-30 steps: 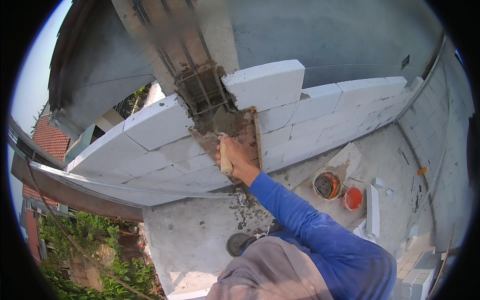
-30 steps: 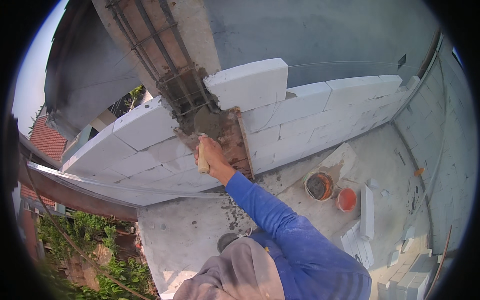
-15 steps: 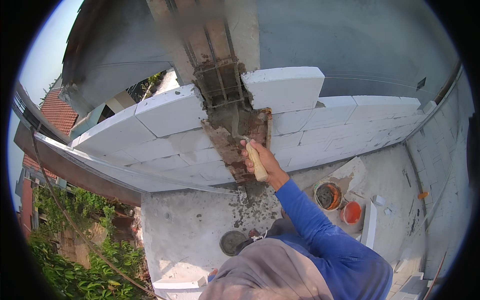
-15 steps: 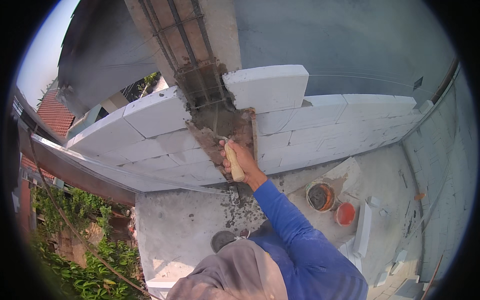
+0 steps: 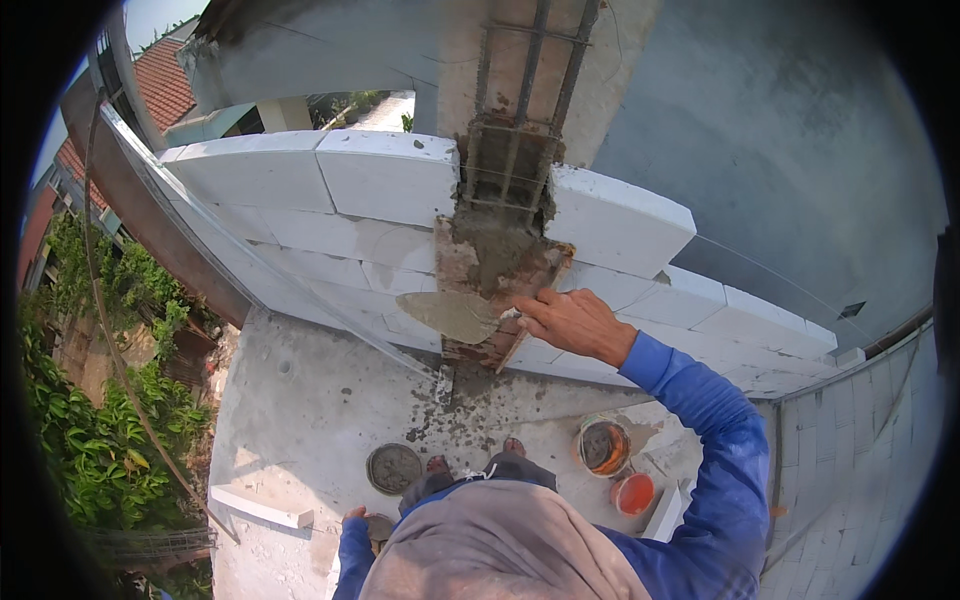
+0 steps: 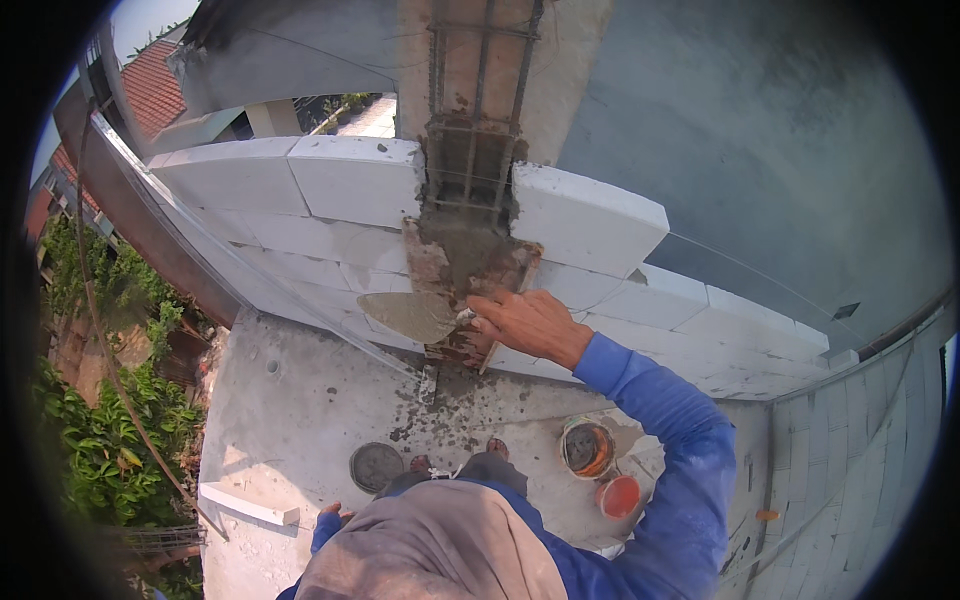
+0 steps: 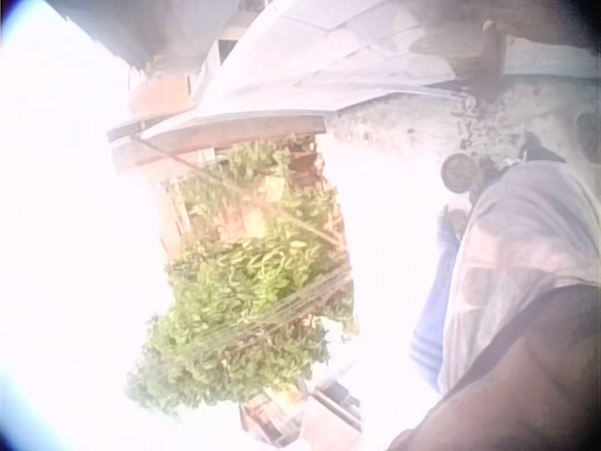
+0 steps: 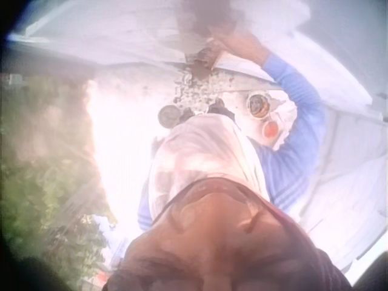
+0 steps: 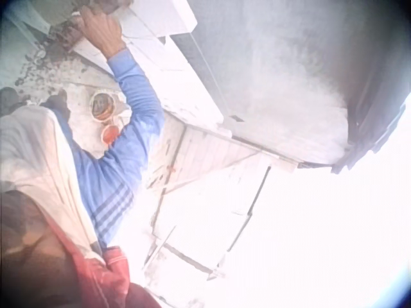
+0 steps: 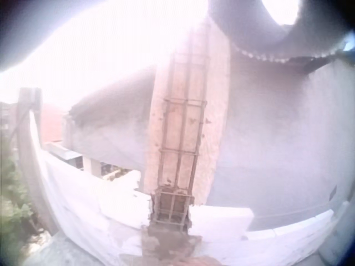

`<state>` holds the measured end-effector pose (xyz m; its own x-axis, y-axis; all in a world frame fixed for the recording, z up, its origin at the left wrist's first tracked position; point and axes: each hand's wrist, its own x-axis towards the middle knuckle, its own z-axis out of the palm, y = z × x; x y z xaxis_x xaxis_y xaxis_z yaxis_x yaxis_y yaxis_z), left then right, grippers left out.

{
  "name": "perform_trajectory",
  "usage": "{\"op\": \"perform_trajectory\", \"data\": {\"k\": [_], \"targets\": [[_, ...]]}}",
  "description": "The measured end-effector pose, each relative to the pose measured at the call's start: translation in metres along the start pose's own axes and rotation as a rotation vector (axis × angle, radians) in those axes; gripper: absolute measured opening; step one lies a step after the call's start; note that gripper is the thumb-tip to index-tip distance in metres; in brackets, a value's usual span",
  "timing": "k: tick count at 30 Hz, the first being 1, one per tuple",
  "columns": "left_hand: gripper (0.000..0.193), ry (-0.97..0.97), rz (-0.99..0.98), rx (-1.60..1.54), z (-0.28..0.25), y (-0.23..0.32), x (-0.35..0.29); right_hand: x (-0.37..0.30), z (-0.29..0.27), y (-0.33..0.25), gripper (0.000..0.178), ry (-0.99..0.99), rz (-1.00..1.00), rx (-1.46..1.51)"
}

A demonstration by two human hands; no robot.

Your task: The person scoops cement from a bucket using a trowel and applies it to a vertical wall section. They repeatedly smooth the cement into the gaps between white blocks and over a wooden board attached to the wall.

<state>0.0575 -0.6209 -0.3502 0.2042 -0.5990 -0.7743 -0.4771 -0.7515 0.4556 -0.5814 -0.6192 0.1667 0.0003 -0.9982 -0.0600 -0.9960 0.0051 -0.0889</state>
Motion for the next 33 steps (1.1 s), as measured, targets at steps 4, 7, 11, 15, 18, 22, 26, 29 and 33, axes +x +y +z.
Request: {"op": "perform_trajectory", "data": {"k": [4, 7, 11, 15, 18, 22, 26, 29, 33], "targets": [[0.078, -0.164, 0.057, 0.138, 0.038, 0.018, -0.024, 0.032, -0.016, 0.107, 0.039, 0.089, 0.259, -0.076], [0.077, -0.16, 0.04, 0.123, 0.045, -0.005, -0.046, 0.037, -0.011, 0.097, 0.043, 0.175, 0.175, -0.073], [0.077, -0.129, -0.019, 0.091, 0.054, -0.047, -0.072, 0.048, -0.01, 0.099, 0.045, 0.24, 0.054, -0.076], [0.077, -0.11, -0.08, 0.064, 0.059, -0.074, -0.089, 0.041, 0.0, 0.097, 0.038, 0.261, 0.076, -0.042], [0.077, -0.104, -0.098, 0.036, 0.065, -0.076, -0.091, 0.044, 0.008, 0.098, 0.038, 0.261, 0.039, -0.117], [0.076, -0.081, -0.11, 0.007, 0.058, -0.072, -0.087, 0.047, 0.018, 0.105, 0.045, 0.228, 0.05, -0.117], [0.076, -0.071, -0.119, -0.008, 0.052, -0.057, -0.079, 0.049, 0.016, 0.117, 0.045, 0.238, 0.163, -0.193], [0.076, -0.06, -0.12, -0.031, 0.048, -0.047, -0.072, 0.05, 0.007, 0.122, 0.041, 0.229, 0.147, -0.249], [0.076, -0.048, -0.13, -0.038, 0.037, -0.041, -0.068, 0.044, 0.013, 0.106, 0.04, 0.244, -0.052, -0.209]]}}
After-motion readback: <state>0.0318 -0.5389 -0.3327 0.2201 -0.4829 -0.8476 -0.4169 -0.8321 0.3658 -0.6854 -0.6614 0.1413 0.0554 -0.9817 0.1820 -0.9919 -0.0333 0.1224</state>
